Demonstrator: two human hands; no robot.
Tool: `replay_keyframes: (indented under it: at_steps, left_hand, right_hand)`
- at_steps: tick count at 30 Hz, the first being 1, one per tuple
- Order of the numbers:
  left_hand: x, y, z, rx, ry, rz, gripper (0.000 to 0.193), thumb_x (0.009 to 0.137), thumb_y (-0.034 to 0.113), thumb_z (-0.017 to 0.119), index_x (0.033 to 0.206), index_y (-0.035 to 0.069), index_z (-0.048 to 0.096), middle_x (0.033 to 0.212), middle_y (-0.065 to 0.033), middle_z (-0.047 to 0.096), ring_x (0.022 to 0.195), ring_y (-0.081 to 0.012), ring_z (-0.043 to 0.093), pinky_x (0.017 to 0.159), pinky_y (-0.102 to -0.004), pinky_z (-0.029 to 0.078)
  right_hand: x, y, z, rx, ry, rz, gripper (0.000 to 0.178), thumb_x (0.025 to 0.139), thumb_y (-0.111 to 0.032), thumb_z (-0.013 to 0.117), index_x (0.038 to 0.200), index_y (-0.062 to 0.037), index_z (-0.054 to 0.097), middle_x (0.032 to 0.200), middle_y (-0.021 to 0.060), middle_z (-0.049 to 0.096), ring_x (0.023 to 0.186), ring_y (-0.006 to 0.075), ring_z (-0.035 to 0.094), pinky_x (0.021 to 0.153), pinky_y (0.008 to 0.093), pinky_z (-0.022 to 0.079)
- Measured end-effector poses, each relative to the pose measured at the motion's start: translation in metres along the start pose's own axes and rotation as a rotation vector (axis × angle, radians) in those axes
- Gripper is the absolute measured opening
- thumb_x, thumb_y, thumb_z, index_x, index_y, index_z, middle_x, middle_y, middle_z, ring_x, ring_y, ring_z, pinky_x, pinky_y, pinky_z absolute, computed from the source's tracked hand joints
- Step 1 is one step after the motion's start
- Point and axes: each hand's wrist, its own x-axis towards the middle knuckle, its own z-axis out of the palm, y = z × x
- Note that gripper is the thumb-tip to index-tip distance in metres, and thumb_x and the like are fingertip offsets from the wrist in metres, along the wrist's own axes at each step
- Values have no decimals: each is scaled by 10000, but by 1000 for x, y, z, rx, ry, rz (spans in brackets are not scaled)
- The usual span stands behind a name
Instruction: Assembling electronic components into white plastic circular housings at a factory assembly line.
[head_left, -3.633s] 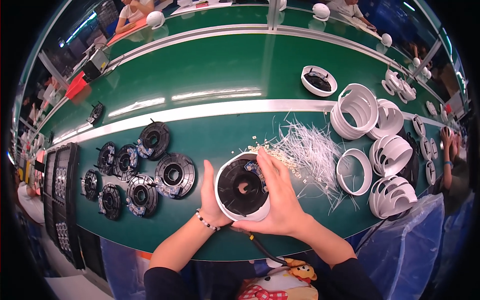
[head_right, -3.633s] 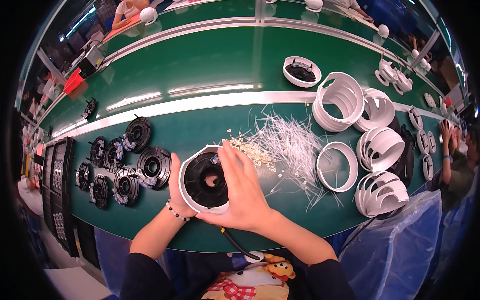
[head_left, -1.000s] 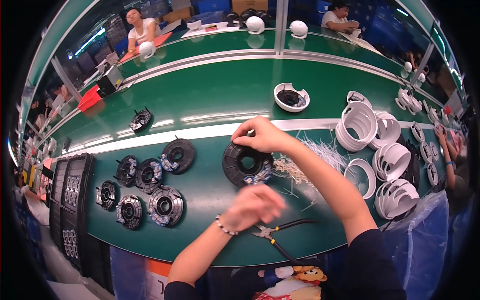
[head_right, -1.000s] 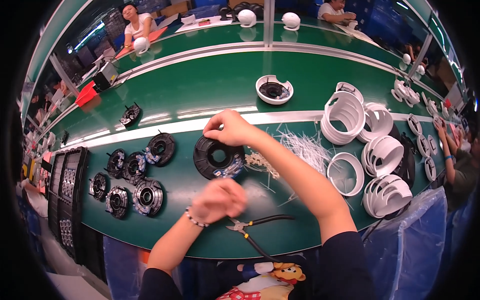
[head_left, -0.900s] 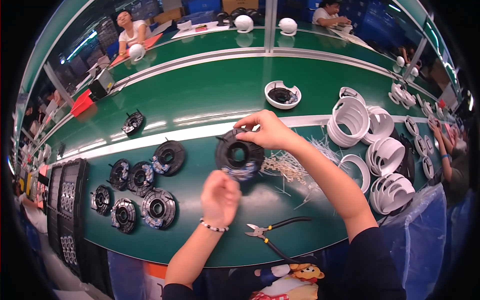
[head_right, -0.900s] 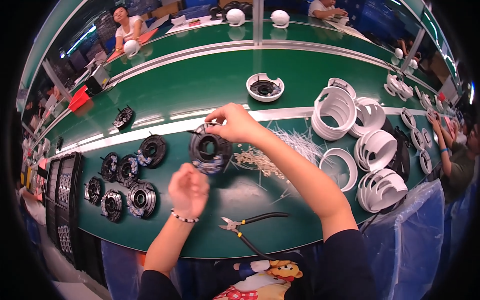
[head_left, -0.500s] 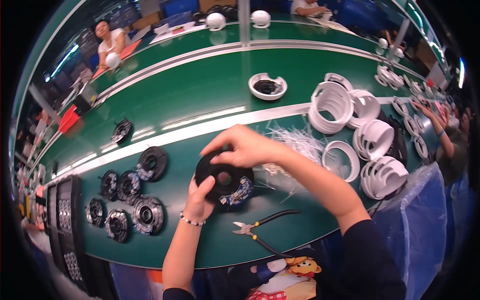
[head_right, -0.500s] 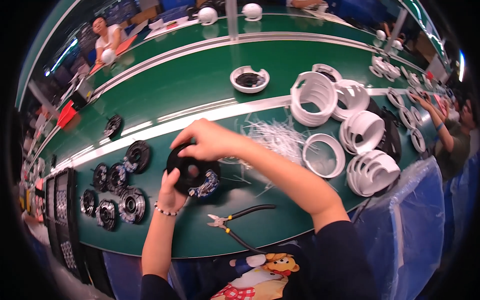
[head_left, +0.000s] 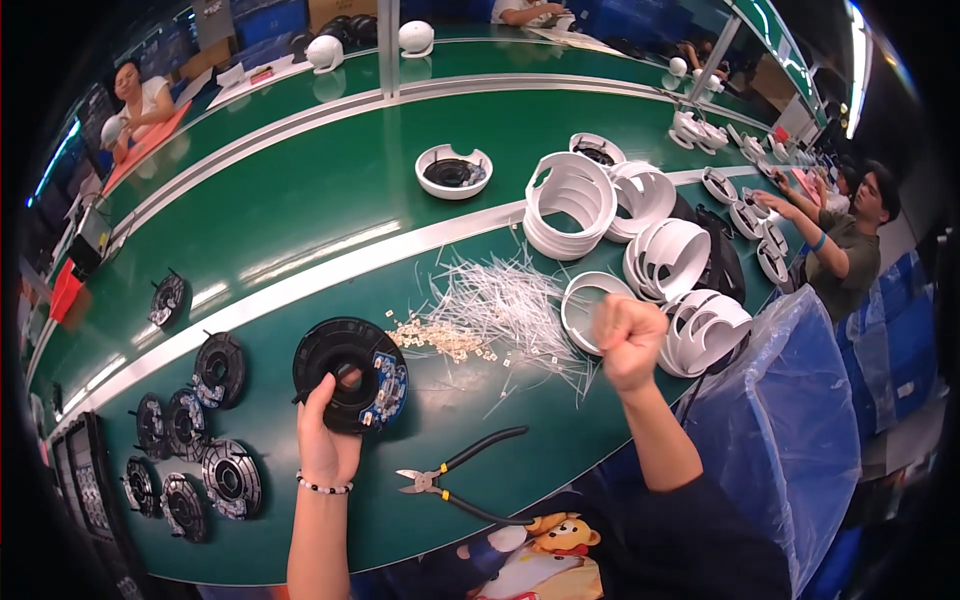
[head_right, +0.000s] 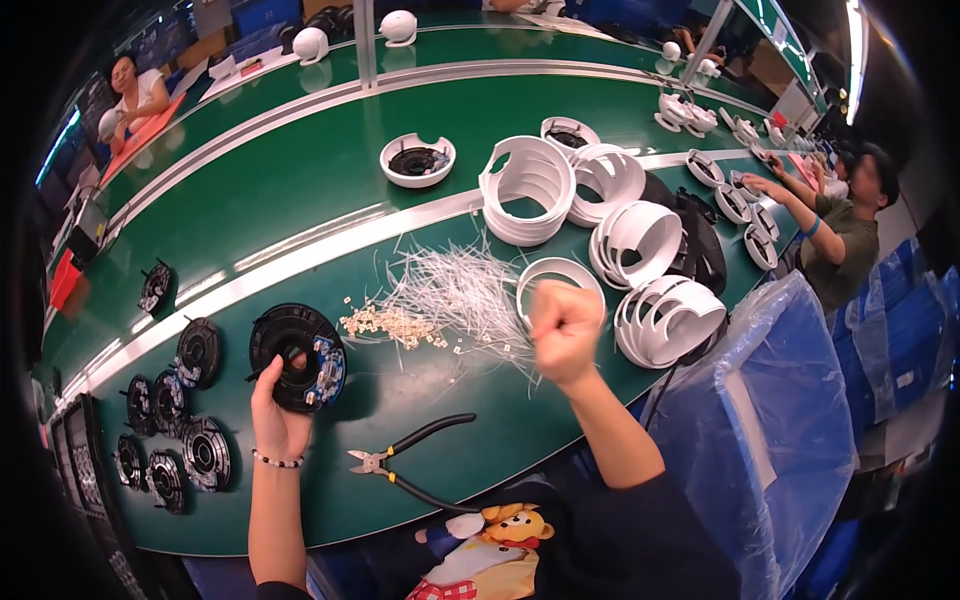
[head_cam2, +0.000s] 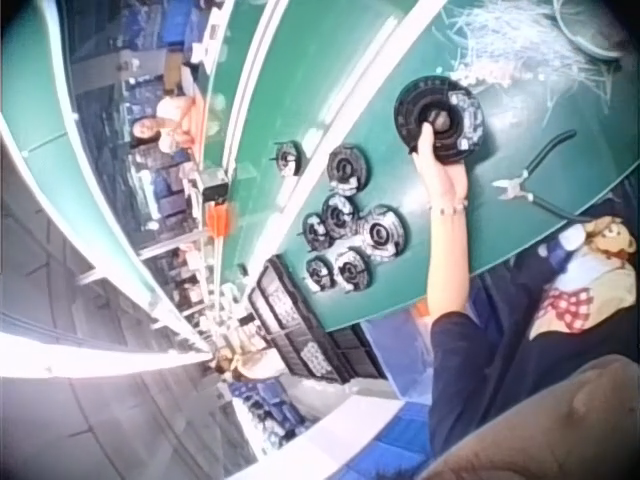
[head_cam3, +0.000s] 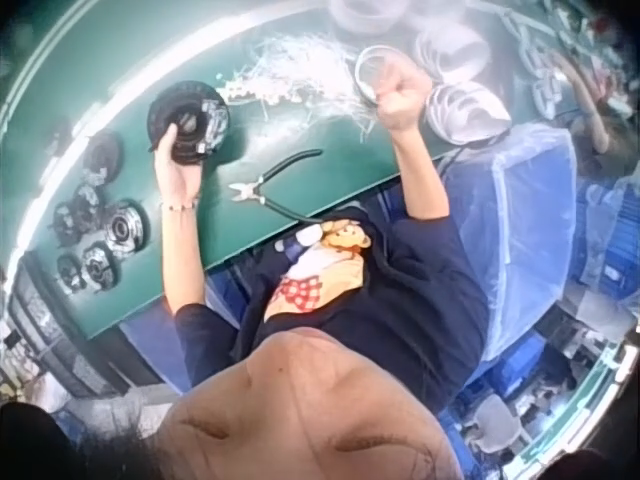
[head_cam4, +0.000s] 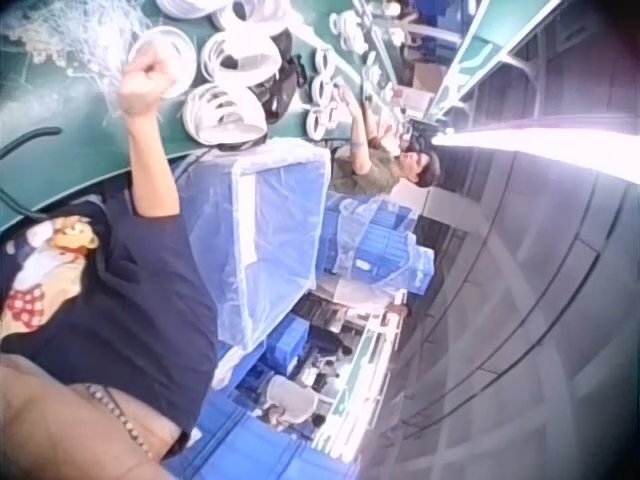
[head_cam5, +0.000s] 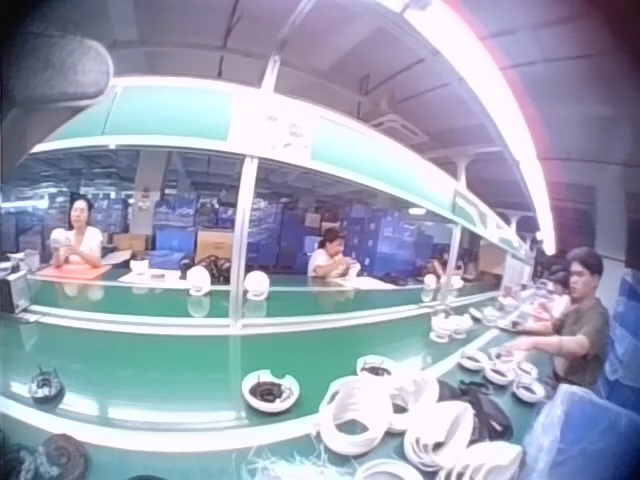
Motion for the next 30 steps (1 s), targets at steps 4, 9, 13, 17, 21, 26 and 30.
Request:
replay_keyframes:
  at_steps: [4, 9, 13, 17, 21, 26, 30]
  left_hand:
    - [-1, 4, -1, -75, -42, 31, 390, 857, 273, 419, 1171, 42, 435, 1125, -99, 519, 1058, -205, 471, 900, -370, 367]
    - [4, -3, -1, -81, -86, 72, 360, 888, 199, 402, 1198, 16, 386, 1173, -109, 482, 1089, -223, 451, 914, -395, 365]
    - [0, -2, 3, -46, -108, 85, 377, 897, 189, 388, 1233, 25, 338, 1208, -101, 443, 1100, -203, 436, 912, -379, 366]
    - [2, -4, 2, -20, -103, 118, 380, 896, 183, 390, 1236, 24, 333, 1221, -107, 426, 1107, -199, 428, 917, -367, 357]
    - [-1, -5, -9, 13, -71, 152, 375, 895, 178, 388, 1233, 22, 339, 1224, -104, 422, 1113, -200, 421, 925, -363, 343]
    - [4, -13, 3, 7, -68, 127, 371, 886, 188, 392, 1225, 43, 349, 1200, -86, 445, 1097, -203, 435, 906, -383, 366]
    - [6, -12, -1, 26, -86, 156, 372, 886, 190, 392, 1226, 46, 346, 1197, -87, 447, 1090, -204, 441, 900, -385, 373]
  right_hand:
    - [-12, -10, -27, -695, -57, 57, 90, 570, 65, 447, 586, -14, 488, 554, 82, 495, 498, 193, 488, 477, 262, 385]
    - [-29, -20, -49, -1094, -482, 101, 229, 547, -58, 689, 739, -34, 566, 850, 73, 540, 841, 263, 491, 763, 350, 375]
    - [-29, -19, -47, -1271, -459, 14, 123, 576, -27, 660, 638, -46, 555, 692, 60, 541, 758, 234, 509, 786, 358, 359]
    - [-16, -65, 0, -1024, -364, -83, 96, 609, -47, 666, 652, -70, 584, 519, 25, 534, 495, 198, 509, 647, 339, 427]
    - [-28, -96, 64, -576, -581, 45, 117, 623, -88, 689, 681, -105, 589, 492, -43, 534, 367, 109, 478, 396, 239, 362]
    - [-63, -63, 106, -594, -821, 86, 134, 666, -158, 663, 684, -49, 588, 446, 22, 511, 377, 184, 520, 379, 290, 409]
    - [-68, -52, 117, -671, -824, 123, 211, 666, -227, 680, 713, -40, 593, 490, 38, 534, 429, 200, 529, 437, 314, 411]
